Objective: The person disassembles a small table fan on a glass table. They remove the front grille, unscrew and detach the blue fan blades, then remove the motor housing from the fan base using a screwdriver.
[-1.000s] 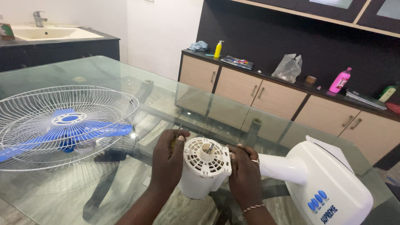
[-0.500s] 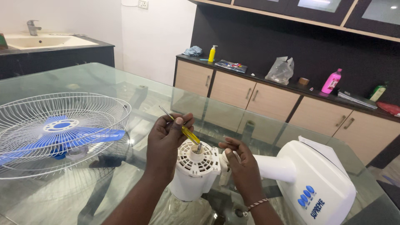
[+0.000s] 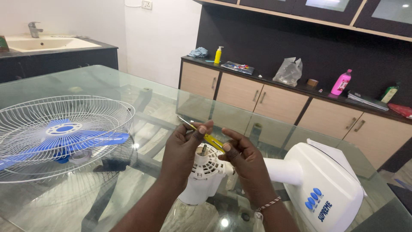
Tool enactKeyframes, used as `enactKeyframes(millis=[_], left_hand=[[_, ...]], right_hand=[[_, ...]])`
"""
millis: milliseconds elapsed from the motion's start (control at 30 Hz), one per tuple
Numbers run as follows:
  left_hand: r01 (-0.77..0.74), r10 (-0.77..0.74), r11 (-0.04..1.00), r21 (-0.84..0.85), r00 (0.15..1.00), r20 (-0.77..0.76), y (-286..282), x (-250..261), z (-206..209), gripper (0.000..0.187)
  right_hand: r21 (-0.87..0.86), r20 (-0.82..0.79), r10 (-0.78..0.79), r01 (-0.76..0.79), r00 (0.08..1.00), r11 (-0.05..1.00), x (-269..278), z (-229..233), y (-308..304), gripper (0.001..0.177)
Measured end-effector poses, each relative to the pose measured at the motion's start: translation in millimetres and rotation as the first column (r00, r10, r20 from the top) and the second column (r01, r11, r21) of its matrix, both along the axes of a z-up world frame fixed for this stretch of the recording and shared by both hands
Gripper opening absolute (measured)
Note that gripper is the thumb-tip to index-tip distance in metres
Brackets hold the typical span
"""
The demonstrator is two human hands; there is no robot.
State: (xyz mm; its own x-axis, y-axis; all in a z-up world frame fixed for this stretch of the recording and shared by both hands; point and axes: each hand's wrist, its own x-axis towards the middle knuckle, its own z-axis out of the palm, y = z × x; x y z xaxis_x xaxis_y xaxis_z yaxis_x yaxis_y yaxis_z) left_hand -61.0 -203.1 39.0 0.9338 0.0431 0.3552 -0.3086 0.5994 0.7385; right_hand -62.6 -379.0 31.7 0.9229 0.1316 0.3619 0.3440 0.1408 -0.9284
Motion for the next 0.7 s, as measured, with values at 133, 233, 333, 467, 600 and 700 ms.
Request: enactKeyframes(millis=[133, 233, 333, 467, 600, 700], left_hand=[[0.01, -0.004, 0.989, 0.149, 0.999, -0.04, -1.3, -1.5, -4.8, 0.025], [-0.005, 0.014, 0.955, 0.296, 0.999, -0.03, -4.3, 1.3, -9.7, 0.022], [0.014, -0.017, 0.949, 0.316, 1.0, 0.009, -7.9, 6.0, -10.8, 0.02], [-0.024, -0.03, 0.931, 0.365, 0.989, 0.142, -6.4, 3.6, -10.6, 0.032], [-0.584, 0.064, 0.176, 0.792, 0.81, 0.583, 8.3, -8.8, -13.4, 0.067], [-0.681, -0.128, 0.084, 0.727, 0.716, 0.686, 12.3, -13.1, -18.7, 0.083]], right_hand=[[0.064, -0.118, 0.043, -0.035, 0.992, 0.997, -3.4, -4.0, -6.5, 0.055], [-0.171, -0.029, -0.13, 0.123, 0.991, 0.977, -3.6, -6.0, -3.5, 0.047], [-0.369, 0.183, -0.164, 0.223, 0.969, 0.902, -1.5, -3.2, 2.7, 0.03], [-0.642, 0.293, -0.191, 0.34, 0.937, 0.687, -9.2, -1.0, 3.3, 0.034], [-0.626, 0.575, -0.043, 0.473, 0.817, 0.621, -26.3, 9.8, -12.3, 0.045], [-0.794, 0.339, -0.197, 0.392, 0.92, 0.465, -42.4, 22.9, -27.8, 0.053]])
